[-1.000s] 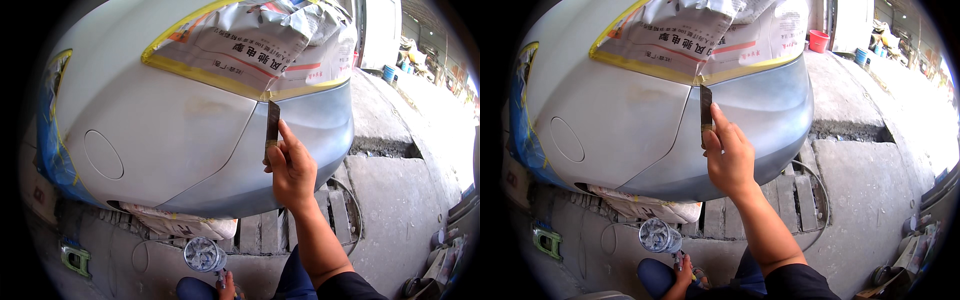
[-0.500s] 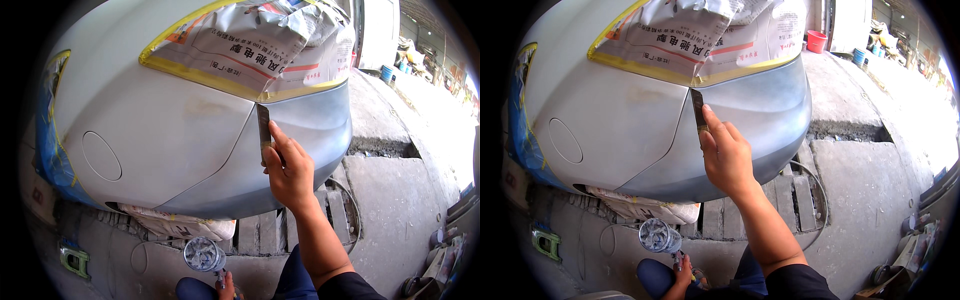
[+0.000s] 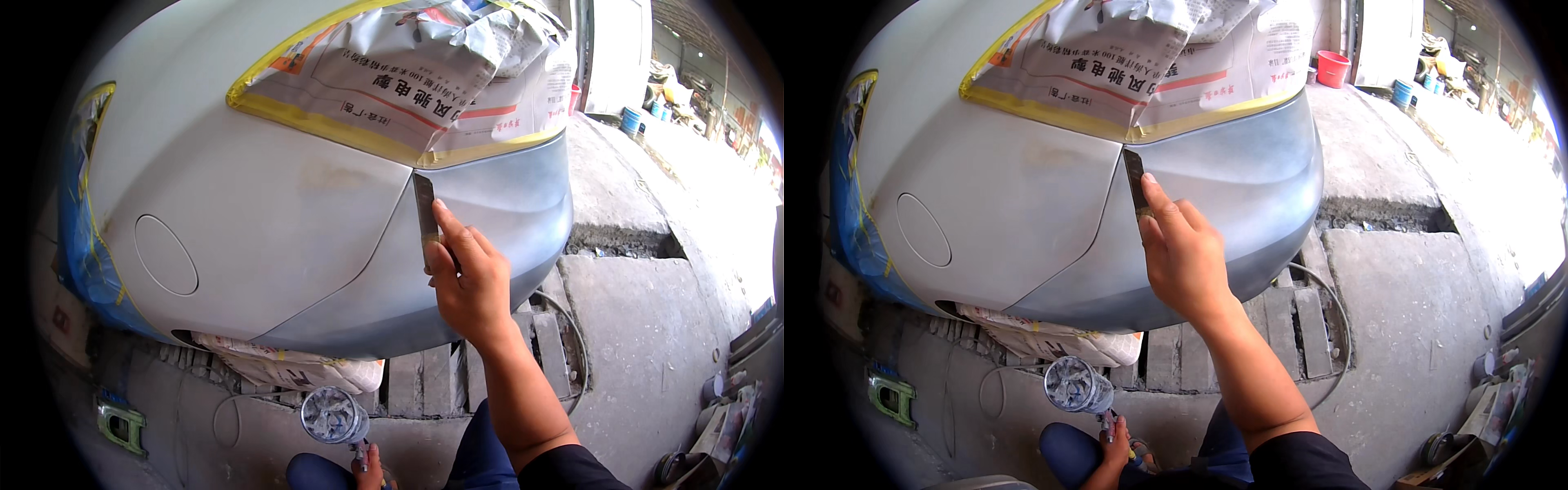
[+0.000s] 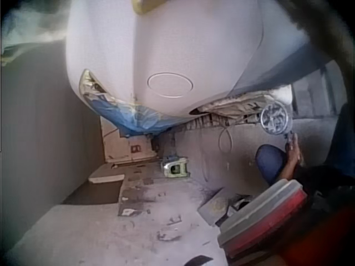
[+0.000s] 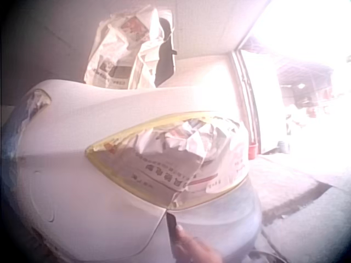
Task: The person mixes white paint in a container using a funnel and a metal ruler, then pours the mixture into a spray gun. They walk to a white car with masked areas and spray paint the rear bumper, then use a scraper tool to remove a piece of masking tape from the painted surface.
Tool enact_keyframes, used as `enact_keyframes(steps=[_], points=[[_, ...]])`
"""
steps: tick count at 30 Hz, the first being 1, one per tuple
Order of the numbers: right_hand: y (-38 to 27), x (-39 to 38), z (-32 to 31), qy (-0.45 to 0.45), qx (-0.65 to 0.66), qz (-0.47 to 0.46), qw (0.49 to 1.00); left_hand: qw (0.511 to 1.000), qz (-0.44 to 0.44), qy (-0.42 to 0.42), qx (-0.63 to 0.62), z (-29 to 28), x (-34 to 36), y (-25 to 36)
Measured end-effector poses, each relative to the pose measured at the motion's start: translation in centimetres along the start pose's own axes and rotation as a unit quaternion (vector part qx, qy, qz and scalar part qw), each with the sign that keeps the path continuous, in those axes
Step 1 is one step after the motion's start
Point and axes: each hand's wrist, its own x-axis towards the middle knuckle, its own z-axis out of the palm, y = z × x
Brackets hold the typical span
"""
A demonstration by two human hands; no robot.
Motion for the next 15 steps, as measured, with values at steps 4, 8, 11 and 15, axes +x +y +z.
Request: enact_keyframes(steps=[4,8,11,15], points=[[-0.01,0.02,0.11,0.005,0.015,0.010,1.000,1.000,0.001,-0.007,-0.007,0.15,-0.18,0.29],[0.01,-0.05,0.06,0.008,0.031,0.024,0.999,1.000,0.007,-0.022,0.006,0.00,-0.12,0.26],[0.02,-0.09,-0.02,0.009,0.034,0.028,0.999,1.000,0.001,-0.025,0.016,-0.05,-0.10,0.36],[-0.01,0.05,-0.14,0.008,0.027,0.018,0.999,1.000,0.017,-0.011,-0.004,0.32,-0.46,0.78]])
